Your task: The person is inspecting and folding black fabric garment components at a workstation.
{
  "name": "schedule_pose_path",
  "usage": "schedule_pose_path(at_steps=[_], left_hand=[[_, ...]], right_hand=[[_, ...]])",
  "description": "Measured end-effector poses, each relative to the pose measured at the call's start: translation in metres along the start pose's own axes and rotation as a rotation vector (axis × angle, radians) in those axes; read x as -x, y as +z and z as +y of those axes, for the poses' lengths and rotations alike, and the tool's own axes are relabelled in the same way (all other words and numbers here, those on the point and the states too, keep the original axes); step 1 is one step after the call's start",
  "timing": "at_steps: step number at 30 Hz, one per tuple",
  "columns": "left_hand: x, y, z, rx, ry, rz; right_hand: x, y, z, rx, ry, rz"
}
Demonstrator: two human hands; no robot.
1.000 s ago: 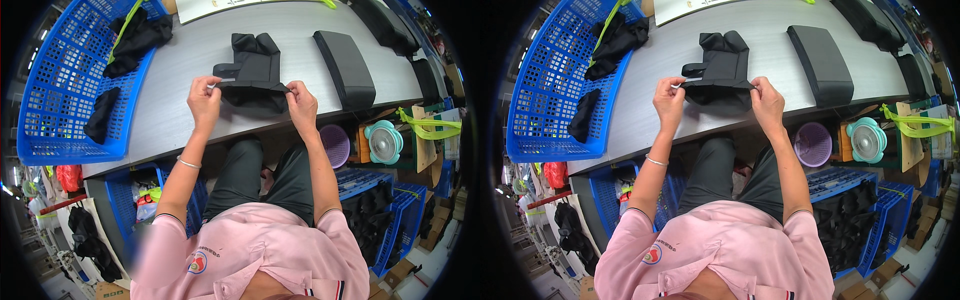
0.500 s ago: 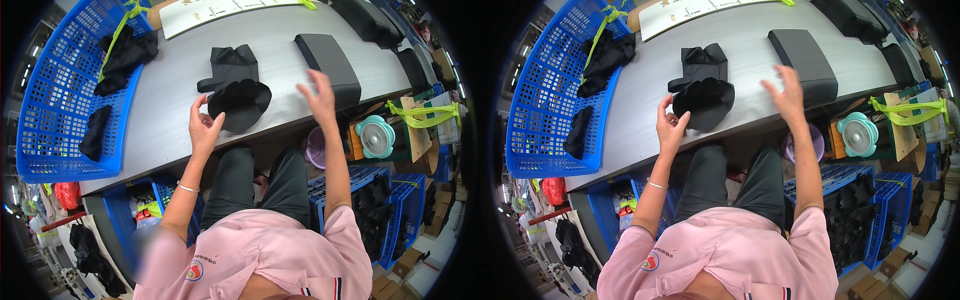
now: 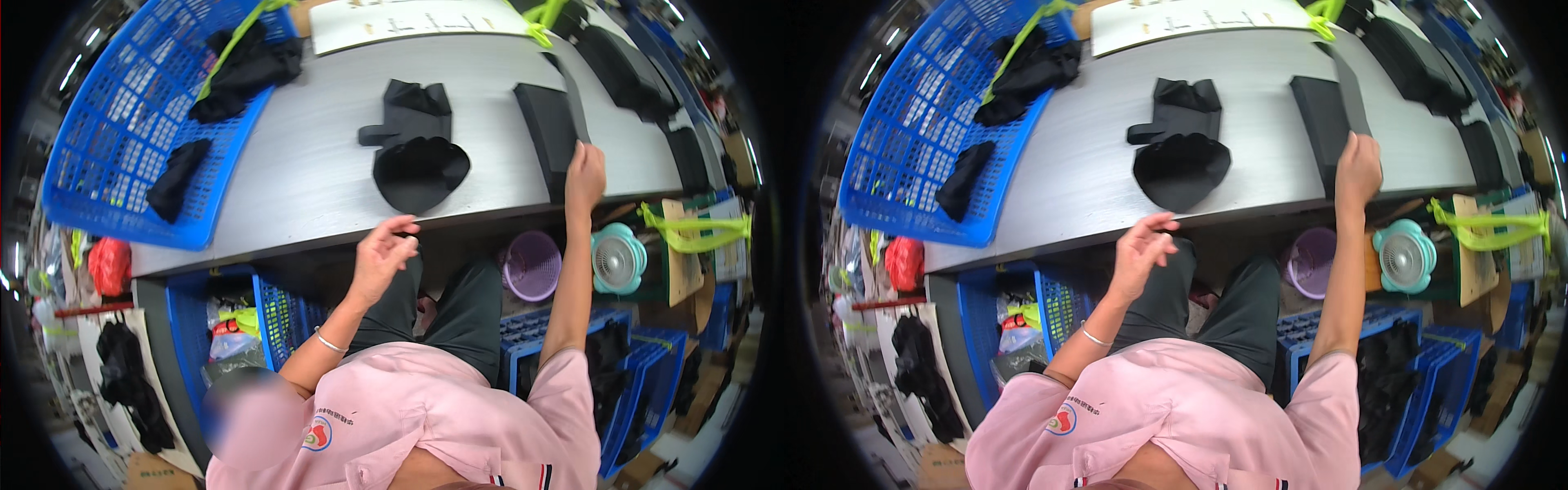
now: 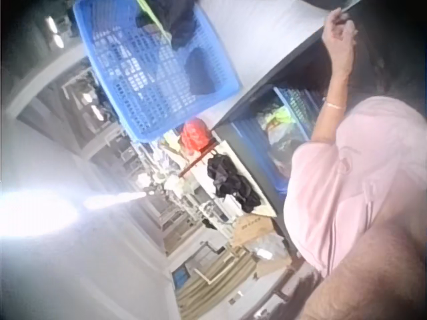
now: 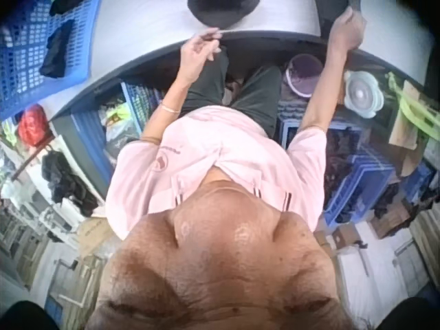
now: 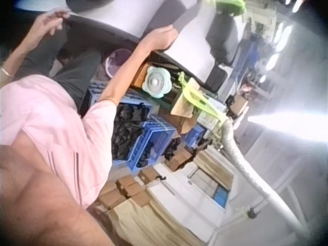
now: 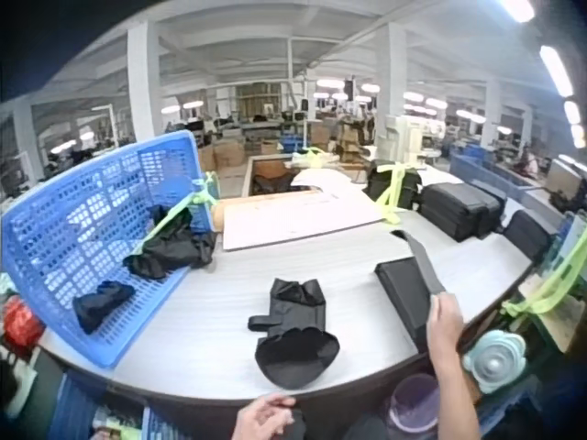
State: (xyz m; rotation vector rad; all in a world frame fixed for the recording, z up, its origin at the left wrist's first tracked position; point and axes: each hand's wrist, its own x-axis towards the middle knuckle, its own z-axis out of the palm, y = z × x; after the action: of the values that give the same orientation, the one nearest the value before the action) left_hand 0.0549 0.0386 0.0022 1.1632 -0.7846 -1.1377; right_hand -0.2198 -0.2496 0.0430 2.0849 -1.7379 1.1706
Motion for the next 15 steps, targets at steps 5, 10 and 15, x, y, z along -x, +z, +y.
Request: schedule_pose_path(at_steps=[5,10,15], left_hand=[[0.005,0.025,0.013,0.245,-0.042,-0.307],[0.011,0.019,-0.001,0.584,-0.217,-0.415],[0.032,0.009,0.003,0.779,-0.175,-0.456]], right_hand=[[0.096,-0.095,-0.122,-0.274,-0.340,0.091],[0.173,-0.149,-0.168,-0.855,-0.471,-0.661],[0.217,-0.158,-0.157,-1.219,0.003,-1.087]])
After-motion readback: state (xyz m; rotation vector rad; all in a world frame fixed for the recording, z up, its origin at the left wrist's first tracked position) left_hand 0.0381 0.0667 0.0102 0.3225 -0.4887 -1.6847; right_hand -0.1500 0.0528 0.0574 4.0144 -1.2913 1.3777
